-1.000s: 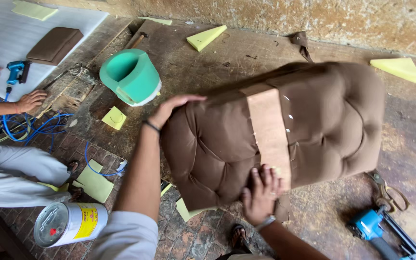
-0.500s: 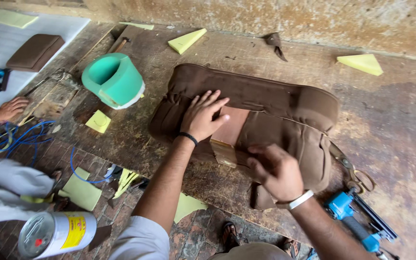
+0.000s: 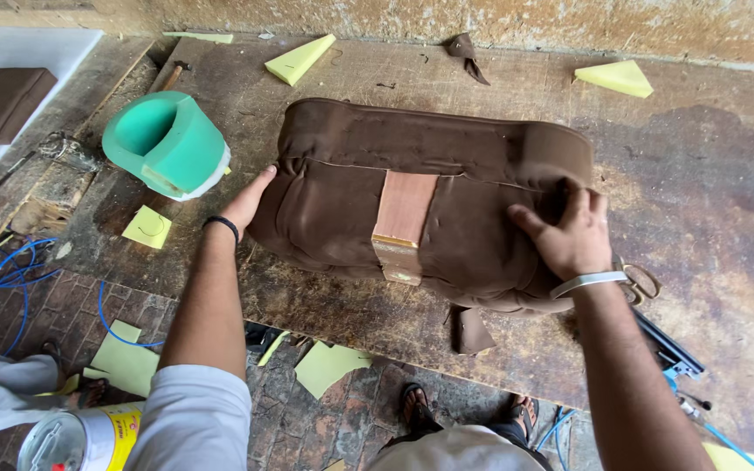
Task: The person staples brown fabric onto a rectangular cushion using a pneumatic staple gun. They smooth and fold the fabric edges, rotate the cushion to access different sides, and secure the fabric around the perimeter. The finished cushion is placed on the floor next to other cushions.
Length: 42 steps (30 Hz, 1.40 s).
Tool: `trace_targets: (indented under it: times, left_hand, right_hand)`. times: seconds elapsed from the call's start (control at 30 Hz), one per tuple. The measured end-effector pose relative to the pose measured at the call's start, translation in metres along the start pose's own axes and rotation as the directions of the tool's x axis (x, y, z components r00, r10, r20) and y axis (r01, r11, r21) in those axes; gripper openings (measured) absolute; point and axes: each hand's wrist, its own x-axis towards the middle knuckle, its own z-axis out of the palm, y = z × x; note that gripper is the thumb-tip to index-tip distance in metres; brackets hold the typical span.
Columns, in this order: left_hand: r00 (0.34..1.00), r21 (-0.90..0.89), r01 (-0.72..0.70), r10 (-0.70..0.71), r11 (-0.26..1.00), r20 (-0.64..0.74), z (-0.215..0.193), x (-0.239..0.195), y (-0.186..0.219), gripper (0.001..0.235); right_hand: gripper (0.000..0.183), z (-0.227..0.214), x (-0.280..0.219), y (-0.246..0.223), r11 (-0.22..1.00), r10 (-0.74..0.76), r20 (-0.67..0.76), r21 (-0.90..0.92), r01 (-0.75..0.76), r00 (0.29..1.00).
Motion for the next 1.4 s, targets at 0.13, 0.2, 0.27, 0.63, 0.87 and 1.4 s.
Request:
trace_targets:
  times: [0.13,0.2,0.27,0.63,0.87,1.4]
  left_hand:
    - [0.994,-0.050,-0.106,0.105,0.993,-0.023,0.001,0.028,-0.018,0.096]
    - [0.987,-0.084,-0.158,0.159,0.984,0.015,0.001,0.036,-0.016,0.095]
    - [0.987,-0.133,-0.117,0.130,0.984,0.094,0.001,0.039,-0.009,0.094]
    - [0.995,-0.081,-0.097,0.097,0.992,-0.004,0.035,-0.069,-0.061,0.095]
    - [0.998,-0.568,0.023,-0.057,0.822,-0.041,0.102,-0.118,-0.182,0.086]
    - [0.891,-0.960,-0.223,-0.364,0.170,-0.272,0.238,-0.384,-0.308,0.082]
  right_hand:
    - [0.115,-0.003,0.011,0.014,0.989,0.098,-0.012,0.111,-0.096,0.995]
    - [0.110,-0.004,0.017,0.022,0.975,0.120,-0.019,0.191,-0.114,0.993]
    - [0.104,-0.004,0.021,0.028,0.973,0.116,0.004,0.199,-0.114,0.993]
    - [0.083,-0.031,0.029,0.055,0.885,0.056,0.256,0.436,-0.167,0.965]
    - [0.064,-0.041,0.086,0.112,0.712,-0.133,0.534,0.637,-0.295,0.835]
    - [0.053,0.085,0.158,0.041,0.855,-0.498,0.679,0.488,0.176,0.539]
